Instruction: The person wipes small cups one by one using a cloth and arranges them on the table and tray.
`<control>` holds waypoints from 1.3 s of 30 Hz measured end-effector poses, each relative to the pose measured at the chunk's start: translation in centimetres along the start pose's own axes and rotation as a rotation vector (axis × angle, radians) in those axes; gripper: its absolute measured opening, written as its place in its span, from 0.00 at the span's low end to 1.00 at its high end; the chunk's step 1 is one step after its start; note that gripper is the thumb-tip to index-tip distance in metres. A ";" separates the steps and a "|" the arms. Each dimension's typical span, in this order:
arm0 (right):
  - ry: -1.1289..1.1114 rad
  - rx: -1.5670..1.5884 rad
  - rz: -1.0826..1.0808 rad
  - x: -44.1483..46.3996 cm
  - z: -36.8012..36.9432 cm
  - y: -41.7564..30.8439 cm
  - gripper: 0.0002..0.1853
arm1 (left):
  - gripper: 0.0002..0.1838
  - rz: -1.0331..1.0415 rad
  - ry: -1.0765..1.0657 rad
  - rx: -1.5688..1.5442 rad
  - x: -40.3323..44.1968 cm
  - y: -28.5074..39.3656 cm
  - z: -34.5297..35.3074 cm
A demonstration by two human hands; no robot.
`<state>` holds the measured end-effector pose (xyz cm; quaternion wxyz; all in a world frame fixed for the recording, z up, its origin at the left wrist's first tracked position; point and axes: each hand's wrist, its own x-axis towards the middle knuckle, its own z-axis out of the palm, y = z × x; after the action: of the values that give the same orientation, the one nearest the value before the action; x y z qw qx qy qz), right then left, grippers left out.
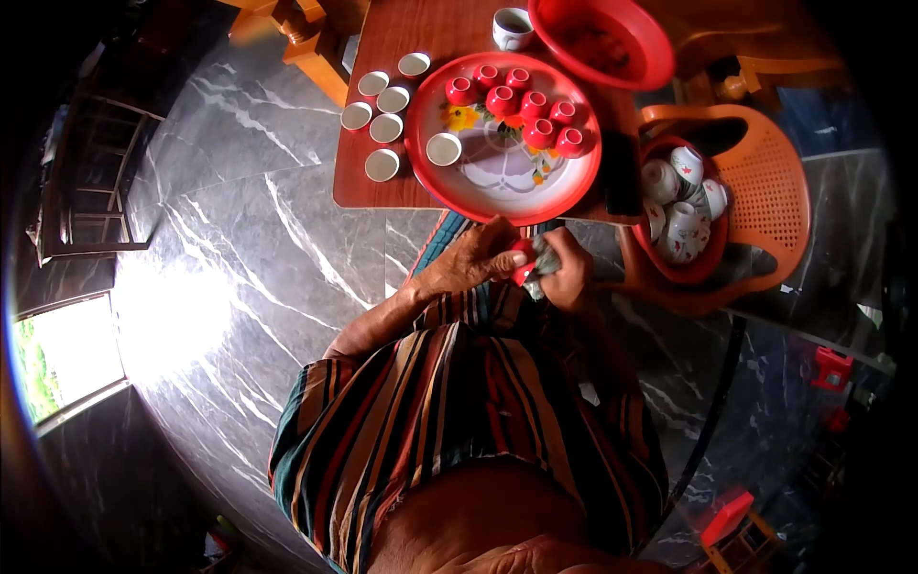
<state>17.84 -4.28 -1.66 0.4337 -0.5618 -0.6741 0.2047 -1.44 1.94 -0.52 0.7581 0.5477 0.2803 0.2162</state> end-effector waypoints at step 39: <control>-0.204 0.352 0.424 1.3 1.2 -0.4 0.14 | 0.29 0.134 0.146 0.418 -0.1 -0.4 -0.4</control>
<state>16.70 -2.94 -1.56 0.4019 -0.5826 -0.5361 0.4600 -1.77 2.06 -1.02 0.5897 0.6934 0.3358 0.2424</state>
